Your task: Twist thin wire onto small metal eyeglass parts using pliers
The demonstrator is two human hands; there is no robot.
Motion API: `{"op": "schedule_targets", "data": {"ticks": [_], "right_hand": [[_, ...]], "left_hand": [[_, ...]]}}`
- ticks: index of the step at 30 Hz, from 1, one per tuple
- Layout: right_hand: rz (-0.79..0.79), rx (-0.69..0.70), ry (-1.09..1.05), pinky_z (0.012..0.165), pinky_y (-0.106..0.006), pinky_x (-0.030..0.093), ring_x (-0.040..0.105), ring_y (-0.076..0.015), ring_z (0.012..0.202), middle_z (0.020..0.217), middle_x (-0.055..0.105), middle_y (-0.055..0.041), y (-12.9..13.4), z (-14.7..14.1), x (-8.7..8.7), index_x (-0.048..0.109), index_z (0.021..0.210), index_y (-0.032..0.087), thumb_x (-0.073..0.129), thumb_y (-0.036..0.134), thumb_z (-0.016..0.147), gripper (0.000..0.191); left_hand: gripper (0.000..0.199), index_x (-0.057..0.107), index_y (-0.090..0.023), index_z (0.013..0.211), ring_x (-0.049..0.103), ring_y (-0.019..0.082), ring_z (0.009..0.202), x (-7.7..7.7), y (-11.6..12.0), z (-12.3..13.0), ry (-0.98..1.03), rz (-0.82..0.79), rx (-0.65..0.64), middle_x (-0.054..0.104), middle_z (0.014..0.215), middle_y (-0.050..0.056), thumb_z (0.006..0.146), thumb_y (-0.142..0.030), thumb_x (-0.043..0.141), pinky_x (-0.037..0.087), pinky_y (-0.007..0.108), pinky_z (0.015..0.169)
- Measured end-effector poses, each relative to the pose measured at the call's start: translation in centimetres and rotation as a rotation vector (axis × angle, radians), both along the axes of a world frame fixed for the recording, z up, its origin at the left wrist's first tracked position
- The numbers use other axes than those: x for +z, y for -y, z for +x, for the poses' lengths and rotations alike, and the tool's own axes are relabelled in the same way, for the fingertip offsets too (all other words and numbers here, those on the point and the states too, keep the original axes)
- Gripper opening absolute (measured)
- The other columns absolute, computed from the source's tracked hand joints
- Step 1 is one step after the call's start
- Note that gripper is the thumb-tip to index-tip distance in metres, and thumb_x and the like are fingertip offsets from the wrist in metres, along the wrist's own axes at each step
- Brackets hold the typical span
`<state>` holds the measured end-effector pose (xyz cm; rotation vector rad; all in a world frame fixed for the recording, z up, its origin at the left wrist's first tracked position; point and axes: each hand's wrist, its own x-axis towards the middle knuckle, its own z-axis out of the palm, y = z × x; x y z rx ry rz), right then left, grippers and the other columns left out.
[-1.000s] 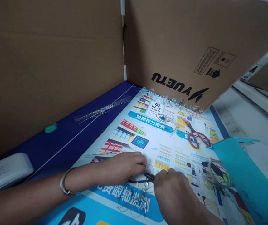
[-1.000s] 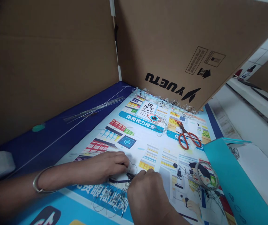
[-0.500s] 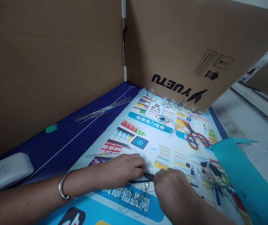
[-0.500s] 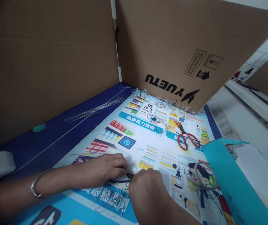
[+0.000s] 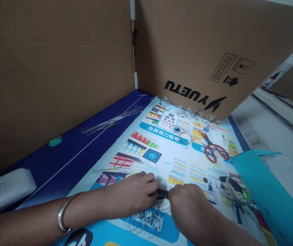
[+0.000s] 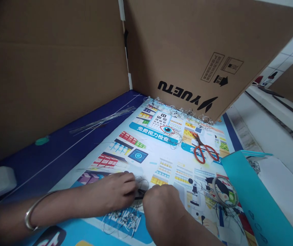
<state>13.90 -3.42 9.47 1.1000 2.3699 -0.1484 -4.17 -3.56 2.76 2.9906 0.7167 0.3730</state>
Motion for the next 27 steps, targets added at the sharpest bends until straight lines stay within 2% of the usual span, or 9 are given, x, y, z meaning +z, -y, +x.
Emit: {"op": "schedule_targets", "data": {"ticks": [8,14,21,27], "right_hand": [[-0.001,-0.037,-0.102,0.044,-0.026,0.019,0.058,-0.0164,0.057,0.064,0.063,-0.0058,-1.1,0.6,0.4,0.060,0.064,0.016,0.046,0.018,0.072,0.016],[0.013,-0.068,-0.146,0.046,-0.026,0.015,0.054,-0.0140,0.055,0.064,0.062,-0.0042,-1.4,1.8,-0.6,0.059,0.065,0.017,0.047,0.022,0.071,0.014],[0.080,-0.102,-0.219,0.049,-0.026,0.018,0.051,-0.0133,0.058,0.069,0.060,-0.0033,0.0,2.7,-1.1,0.057,0.070,0.018,0.044,0.022,0.080,0.017],[0.125,-0.042,-0.200,0.052,-0.027,0.021,0.051,-0.0175,0.065,0.073,0.059,-0.0048,0.0,2.4,-1.8,0.057,0.075,0.018,0.046,0.017,0.078,0.012]], "left_hand": [[0.003,0.057,-0.020,0.080,0.044,0.022,0.076,0.4,0.2,0.7,-0.016,0.001,-0.018,0.053,0.076,0.004,0.079,-0.020,0.060,0.032,0.031,0.055],[0.006,0.057,-0.019,0.076,0.046,0.020,0.078,0.3,-0.2,0.1,0.021,-0.012,-0.030,0.054,0.079,0.004,0.082,-0.018,0.055,0.037,0.031,0.060],[0.012,0.056,-0.019,0.090,0.052,0.016,0.081,0.3,-1.5,-0.9,0.132,-0.129,-0.065,0.060,0.098,0.004,0.087,-0.014,0.046,0.045,0.027,0.071],[0.017,0.056,-0.017,0.091,0.054,0.016,0.085,-0.4,-1.9,-0.9,0.165,-0.173,-0.028,0.060,0.102,0.004,0.083,-0.007,0.046,0.046,0.027,0.073]]}}
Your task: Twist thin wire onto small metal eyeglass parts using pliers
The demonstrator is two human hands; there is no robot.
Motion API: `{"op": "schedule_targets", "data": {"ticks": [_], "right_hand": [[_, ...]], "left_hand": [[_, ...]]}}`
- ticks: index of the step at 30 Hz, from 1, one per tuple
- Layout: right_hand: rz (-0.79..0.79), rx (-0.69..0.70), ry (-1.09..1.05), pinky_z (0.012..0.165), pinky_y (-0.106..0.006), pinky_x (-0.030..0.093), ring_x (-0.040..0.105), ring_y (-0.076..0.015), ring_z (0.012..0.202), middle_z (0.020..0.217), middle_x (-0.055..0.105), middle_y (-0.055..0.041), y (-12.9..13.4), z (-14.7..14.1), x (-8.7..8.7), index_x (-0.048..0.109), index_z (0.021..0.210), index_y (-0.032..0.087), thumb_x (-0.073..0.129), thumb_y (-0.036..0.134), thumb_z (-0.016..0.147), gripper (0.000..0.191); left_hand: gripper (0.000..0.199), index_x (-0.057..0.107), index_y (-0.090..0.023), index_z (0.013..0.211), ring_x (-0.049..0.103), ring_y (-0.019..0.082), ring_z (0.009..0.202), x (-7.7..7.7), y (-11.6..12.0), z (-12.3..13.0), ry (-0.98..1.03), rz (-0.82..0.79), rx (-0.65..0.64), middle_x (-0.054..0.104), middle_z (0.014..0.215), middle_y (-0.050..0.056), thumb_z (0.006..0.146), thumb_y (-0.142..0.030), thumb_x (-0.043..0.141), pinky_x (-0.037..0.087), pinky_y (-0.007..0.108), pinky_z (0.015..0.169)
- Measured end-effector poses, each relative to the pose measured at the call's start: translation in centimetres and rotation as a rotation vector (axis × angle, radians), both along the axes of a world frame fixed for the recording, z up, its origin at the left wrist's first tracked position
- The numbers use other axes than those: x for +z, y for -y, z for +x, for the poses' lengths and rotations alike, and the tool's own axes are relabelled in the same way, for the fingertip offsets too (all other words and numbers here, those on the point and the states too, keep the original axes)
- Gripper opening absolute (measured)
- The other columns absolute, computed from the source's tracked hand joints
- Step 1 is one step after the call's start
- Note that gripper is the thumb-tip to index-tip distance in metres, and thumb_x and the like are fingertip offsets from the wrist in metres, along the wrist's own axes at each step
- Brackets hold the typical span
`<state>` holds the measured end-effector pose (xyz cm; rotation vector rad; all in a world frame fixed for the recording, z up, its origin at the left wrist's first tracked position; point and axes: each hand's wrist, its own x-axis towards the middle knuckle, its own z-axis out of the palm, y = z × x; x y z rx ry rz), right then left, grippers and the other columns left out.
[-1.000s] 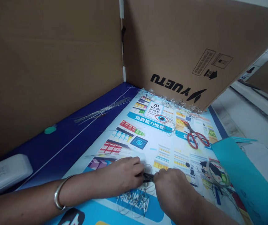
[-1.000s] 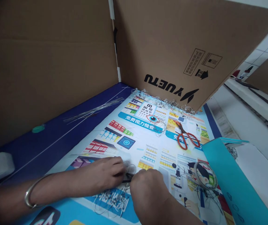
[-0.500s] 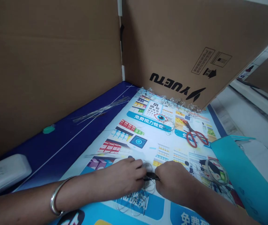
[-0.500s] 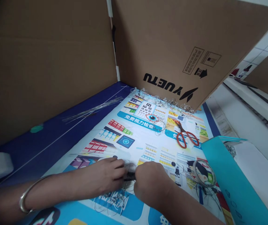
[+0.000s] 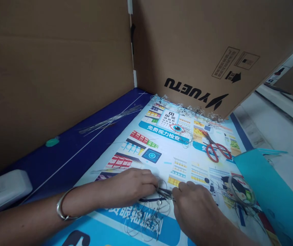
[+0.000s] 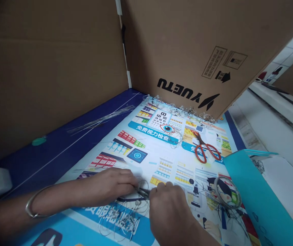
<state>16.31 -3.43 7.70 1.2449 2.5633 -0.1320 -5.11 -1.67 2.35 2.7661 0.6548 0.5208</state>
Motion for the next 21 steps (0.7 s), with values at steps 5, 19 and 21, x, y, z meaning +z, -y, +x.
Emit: {"op": "schedule_targets", "data": {"ticks": [5,19,21], "right_hand": [[0.048,0.088,0.038,0.053,-0.028,0.022,0.049,-0.0173,0.065,0.071,0.057,-0.0061,-0.1,0.0,-0.4,0.056,0.075,0.016,0.051,0.013,0.075,0.006],[0.289,0.334,-0.009,0.055,-0.032,0.021,0.039,-0.0163,0.063,0.068,0.050,-0.0036,-0.3,1.4,-1.5,0.050,0.075,0.018,0.050,0.008,0.075,0.010],[0.306,0.358,-0.020,0.056,-0.032,0.021,0.038,-0.0164,0.064,0.070,0.049,-0.0035,-0.4,1.8,-1.6,0.050,0.079,0.018,0.049,0.010,0.078,0.008]], "left_hand": [[0.016,0.056,-0.016,0.092,0.055,0.017,0.085,-0.1,0.1,-0.1,-0.047,-0.001,0.019,0.060,0.103,0.005,0.083,-0.007,0.045,0.047,0.029,0.074],[0.018,0.056,-0.018,0.082,0.055,0.015,0.080,-0.2,-0.2,-0.1,0.001,-0.020,0.019,0.061,0.095,0.002,0.081,-0.004,0.045,0.045,0.026,0.070],[0.019,0.056,-0.018,0.082,0.055,0.015,0.080,-0.4,-0.2,-0.1,-0.002,-0.023,0.019,0.061,0.096,0.002,0.080,-0.003,0.045,0.045,0.026,0.069]]}}
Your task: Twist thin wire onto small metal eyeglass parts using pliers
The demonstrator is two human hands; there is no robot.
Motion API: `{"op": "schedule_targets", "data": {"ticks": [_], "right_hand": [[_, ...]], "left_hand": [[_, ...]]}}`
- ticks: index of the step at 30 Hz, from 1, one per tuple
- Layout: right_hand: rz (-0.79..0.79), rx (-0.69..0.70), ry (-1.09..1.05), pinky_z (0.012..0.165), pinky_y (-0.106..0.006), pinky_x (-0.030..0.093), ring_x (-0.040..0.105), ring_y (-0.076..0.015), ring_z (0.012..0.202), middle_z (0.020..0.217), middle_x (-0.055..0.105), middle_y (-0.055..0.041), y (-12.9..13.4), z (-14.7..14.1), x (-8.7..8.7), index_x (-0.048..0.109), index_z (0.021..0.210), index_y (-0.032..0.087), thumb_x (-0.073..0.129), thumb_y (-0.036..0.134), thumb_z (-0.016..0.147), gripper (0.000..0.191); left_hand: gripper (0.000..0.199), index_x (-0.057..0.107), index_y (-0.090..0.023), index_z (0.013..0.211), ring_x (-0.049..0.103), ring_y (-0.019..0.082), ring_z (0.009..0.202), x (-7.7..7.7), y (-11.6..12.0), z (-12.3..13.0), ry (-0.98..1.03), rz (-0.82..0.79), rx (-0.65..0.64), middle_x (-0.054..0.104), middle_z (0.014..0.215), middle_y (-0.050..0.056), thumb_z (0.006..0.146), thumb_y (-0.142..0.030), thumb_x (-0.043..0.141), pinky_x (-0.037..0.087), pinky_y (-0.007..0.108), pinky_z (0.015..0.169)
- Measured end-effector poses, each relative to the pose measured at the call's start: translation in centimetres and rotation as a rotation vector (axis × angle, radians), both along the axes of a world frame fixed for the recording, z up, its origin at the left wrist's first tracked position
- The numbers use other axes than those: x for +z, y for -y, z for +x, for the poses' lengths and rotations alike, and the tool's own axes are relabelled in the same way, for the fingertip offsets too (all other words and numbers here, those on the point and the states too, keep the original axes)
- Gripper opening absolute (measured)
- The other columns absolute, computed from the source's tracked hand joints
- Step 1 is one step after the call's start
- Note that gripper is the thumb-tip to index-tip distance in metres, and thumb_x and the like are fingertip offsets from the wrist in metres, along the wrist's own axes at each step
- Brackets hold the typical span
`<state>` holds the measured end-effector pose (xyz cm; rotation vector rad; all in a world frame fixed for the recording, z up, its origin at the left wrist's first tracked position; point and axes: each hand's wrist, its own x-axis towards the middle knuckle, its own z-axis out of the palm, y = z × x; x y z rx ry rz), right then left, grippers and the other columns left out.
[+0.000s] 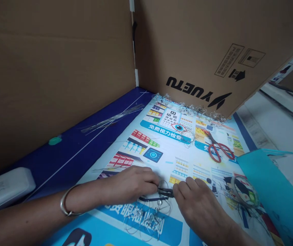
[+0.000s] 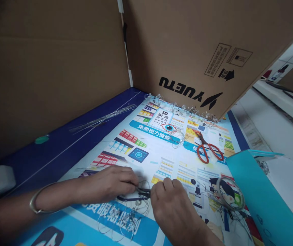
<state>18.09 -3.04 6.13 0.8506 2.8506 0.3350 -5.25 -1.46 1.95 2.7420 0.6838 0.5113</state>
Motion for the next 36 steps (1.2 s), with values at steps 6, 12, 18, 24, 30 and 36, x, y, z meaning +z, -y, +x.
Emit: {"op": "schedule_targets", "data": {"ticks": [6,12,18,24,30,36], "right_hand": [[-0.018,0.046,-0.010,0.059,-0.033,0.024,0.039,-0.0168,0.068,0.075,0.050,-0.0030,-0.7,0.3,-0.4,0.050,0.087,0.017,0.048,0.010,0.079,0.011],[-0.047,0.059,-0.017,0.059,-0.033,0.025,0.040,-0.0174,0.069,0.076,0.050,-0.0020,-1.3,0.2,-0.7,0.049,0.088,0.018,0.046,0.009,0.081,0.012],[0.008,0.104,0.013,0.057,-0.033,0.027,0.042,-0.0181,0.068,0.078,0.051,-0.0036,-1.5,0.1,-0.7,0.049,0.090,0.016,0.050,0.009,0.077,0.015],[0.026,0.107,0.029,0.052,-0.033,0.026,0.043,-0.0188,0.066,0.073,0.049,-0.0031,-1.2,-0.1,-0.9,0.048,0.084,0.017,0.049,0.008,0.075,0.013],[0.052,0.110,0.024,0.047,-0.031,0.022,0.042,-0.0182,0.061,0.069,0.047,-0.0022,-0.9,0.0,-1.1,0.047,0.081,0.018,0.051,0.007,0.072,0.015],[0.060,0.087,0.012,0.047,-0.031,0.021,0.041,-0.0175,0.060,0.068,0.047,-0.0025,-0.6,0.0,-1.9,0.047,0.077,0.018,0.053,0.007,0.070,0.015]], "left_hand": [[0.022,0.056,-0.018,0.083,0.055,0.015,0.083,0.0,-0.1,0.0,-0.007,-0.023,-0.015,0.061,0.097,0.002,0.080,-0.001,0.043,0.045,0.027,0.072],[0.023,0.056,-0.018,0.081,0.054,0.015,0.086,0.5,-0.2,0.0,-0.002,-0.040,-0.042,0.061,0.097,0.002,0.080,0.000,0.042,0.044,0.026,0.073],[0.021,0.055,-0.018,0.080,0.055,0.015,0.084,0.3,-0.5,0.0,0.014,-0.033,-0.069,0.062,0.094,0.002,0.080,-0.001,0.043,0.044,0.027,0.071],[0.021,0.056,-0.018,0.080,0.055,0.015,0.084,0.3,-0.5,0.1,0.014,-0.004,-0.076,0.063,0.094,0.003,0.082,-0.002,0.042,0.045,0.027,0.071],[0.019,0.056,-0.018,0.081,0.056,0.015,0.084,0.6,-0.5,0.0,-0.020,-0.007,-0.093,0.063,0.094,0.003,0.085,-0.006,0.042,0.046,0.026,0.073],[0.017,0.056,-0.018,0.084,0.056,0.016,0.086,0.5,-0.6,0.0,-0.039,-0.002,-0.106,0.062,0.094,0.004,0.086,-0.009,0.042,0.047,0.026,0.075]]}}
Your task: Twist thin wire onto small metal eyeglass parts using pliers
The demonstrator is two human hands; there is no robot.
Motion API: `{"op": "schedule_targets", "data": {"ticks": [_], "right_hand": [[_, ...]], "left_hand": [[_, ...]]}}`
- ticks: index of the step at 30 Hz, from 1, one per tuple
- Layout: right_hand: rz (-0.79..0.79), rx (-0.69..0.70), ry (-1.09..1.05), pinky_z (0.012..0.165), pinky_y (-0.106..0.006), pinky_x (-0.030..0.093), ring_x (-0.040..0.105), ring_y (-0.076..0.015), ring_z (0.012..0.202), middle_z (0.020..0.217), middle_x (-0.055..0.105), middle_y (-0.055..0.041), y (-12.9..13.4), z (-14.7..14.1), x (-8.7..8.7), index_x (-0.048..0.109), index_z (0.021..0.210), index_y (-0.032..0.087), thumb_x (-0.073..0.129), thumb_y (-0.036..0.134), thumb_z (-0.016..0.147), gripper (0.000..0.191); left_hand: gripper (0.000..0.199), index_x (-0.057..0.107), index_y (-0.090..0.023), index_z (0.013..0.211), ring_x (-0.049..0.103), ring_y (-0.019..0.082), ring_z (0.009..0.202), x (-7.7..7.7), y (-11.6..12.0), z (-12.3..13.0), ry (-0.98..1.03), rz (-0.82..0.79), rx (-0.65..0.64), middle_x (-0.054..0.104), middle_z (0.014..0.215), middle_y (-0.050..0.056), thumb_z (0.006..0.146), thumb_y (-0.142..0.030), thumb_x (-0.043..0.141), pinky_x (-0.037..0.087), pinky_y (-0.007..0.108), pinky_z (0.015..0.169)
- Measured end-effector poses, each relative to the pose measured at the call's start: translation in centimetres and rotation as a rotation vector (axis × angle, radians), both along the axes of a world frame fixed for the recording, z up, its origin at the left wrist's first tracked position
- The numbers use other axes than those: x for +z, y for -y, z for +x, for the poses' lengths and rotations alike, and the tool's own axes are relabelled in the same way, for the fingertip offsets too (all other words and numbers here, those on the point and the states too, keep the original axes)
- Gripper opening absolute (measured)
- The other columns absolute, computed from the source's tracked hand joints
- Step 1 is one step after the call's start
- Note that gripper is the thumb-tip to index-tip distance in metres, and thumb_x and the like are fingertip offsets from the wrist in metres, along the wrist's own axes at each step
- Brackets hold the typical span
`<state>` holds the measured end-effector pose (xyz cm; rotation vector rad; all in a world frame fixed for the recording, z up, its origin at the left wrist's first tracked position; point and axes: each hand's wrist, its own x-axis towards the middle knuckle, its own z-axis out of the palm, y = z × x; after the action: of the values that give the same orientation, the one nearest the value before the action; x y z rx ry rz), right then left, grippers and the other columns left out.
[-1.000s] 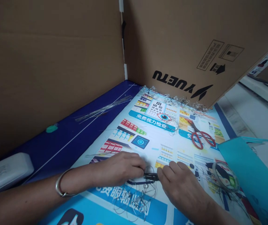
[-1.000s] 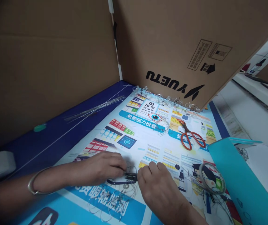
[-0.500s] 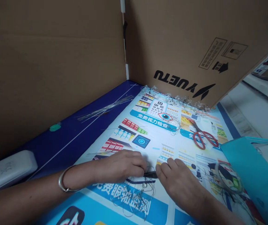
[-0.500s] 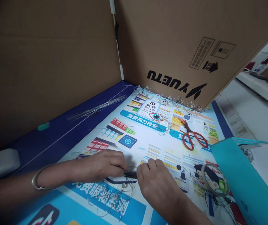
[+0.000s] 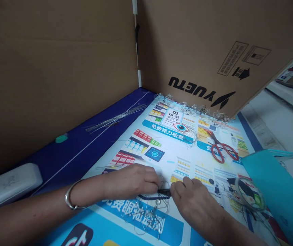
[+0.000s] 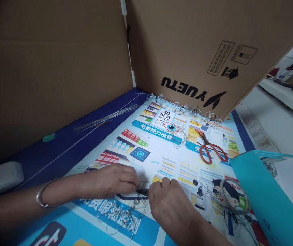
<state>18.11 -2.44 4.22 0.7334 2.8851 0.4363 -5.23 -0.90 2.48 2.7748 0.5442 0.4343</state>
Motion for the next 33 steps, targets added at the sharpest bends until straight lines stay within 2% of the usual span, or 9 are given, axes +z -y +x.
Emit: {"op": "schedule_targets", "data": {"ticks": [9,13,17,22,25,30,33], "right_hand": [[-0.060,-0.144,-0.194,0.062,-0.035,0.029,0.043,-0.0182,0.071,0.077,0.051,-0.0028,0.5,1.2,-1.1,0.052,0.093,0.017,0.054,0.014,0.075,0.019],[-0.048,-0.151,-0.195,0.063,-0.035,0.029,0.044,-0.0182,0.072,0.079,0.052,-0.0031,0.9,1.3,-1.8,0.053,0.102,0.016,0.053,0.016,0.078,0.024],[-0.030,-0.171,-0.193,0.063,-0.035,0.029,0.045,-0.0187,0.073,0.080,0.053,-0.0030,1.0,1.0,-2.1,0.053,0.105,0.017,0.052,0.018,0.079,0.026],[0.003,-0.262,-0.191,0.067,-0.037,0.031,0.047,-0.0205,0.077,0.084,0.054,-0.0041,1.0,1.0,-2.1,0.052,0.108,0.021,0.053,0.018,0.078,0.030],[0.005,-0.313,-0.202,0.071,-0.038,0.032,0.048,-0.0217,0.081,0.087,0.054,-0.0049,1.0,1.0,-1.9,0.051,0.111,0.024,0.055,0.021,0.078,0.033],[0.010,-0.294,-0.218,0.071,-0.038,0.032,0.049,-0.0225,0.082,0.093,0.057,-0.0064,1.0,1.2,-1.8,0.043,0.123,0.022,0.050,0.027,0.084,0.040],[-0.018,-0.290,-0.208,0.069,-0.038,0.032,0.049,-0.0223,0.082,0.090,0.057,-0.0057,1.1,1.2,-1.8,0.047,0.117,0.021,0.050,0.026,0.083,0.035]], "left_hand": [[0.032,0.054,-0.018,0.097,0.056,0.016,0.093,-0.7,-0.1,-0.5,0.076,-0.067,0.081,0.061,0.104,0.004,0.073,0.001,0.045,0.047,0.025,0.079],[0.030,0.053,-0.018,0.097,0.055,0.017,0.099,-0.8,-0.3,-0.6,0.060,-0.124,0.098,0.059,0.108,0.005,0.074,0.000,0.046,0.046,0.026,0.080],[0.027,0.053,-0.019,0.096,0.055,0.016,0.096,-0.9,-0.4,-0.5,0.078,-0.201,0.124,0.058,0.109,0.004,0.077,-0.002,0.044,0.046,0.024,0.080],[0.025,0.053,-0.019,0.094,0.055,0.014,0.095,-0.8,-0.4,-0.6,0.090,-0.256,0.165,0.057,0.109,0.003,0.078,-0.002,0.044,0.046,0.025,0.081],[0.025,0.054,-0.019,0.097,0.054,0.014,0.097,-0.8,-0.3,-0.6,0.104,-0.253,0.150,0.057,0.111,0.004,0.080,-0.004,0.043,0.046,0.025,0.082],[0.038,0.054,-0.023,0.106,0.055,0.015,0.095,-0.5,-0.3,-0.5,0.035,-0.150,0.123,0.056,0.111,0.003,0.075,-0.002,0.044,0.046,0.025,0.078],[0.035,0.055,-0.023,0.105,0.055,0.016,0.092,-0.4,-0.1,-0.3,-0.023,-0.080,0.117,0.058,0.107,0.003,0.077,-0.004,0.045,0.045,0.025,0.074]]}}
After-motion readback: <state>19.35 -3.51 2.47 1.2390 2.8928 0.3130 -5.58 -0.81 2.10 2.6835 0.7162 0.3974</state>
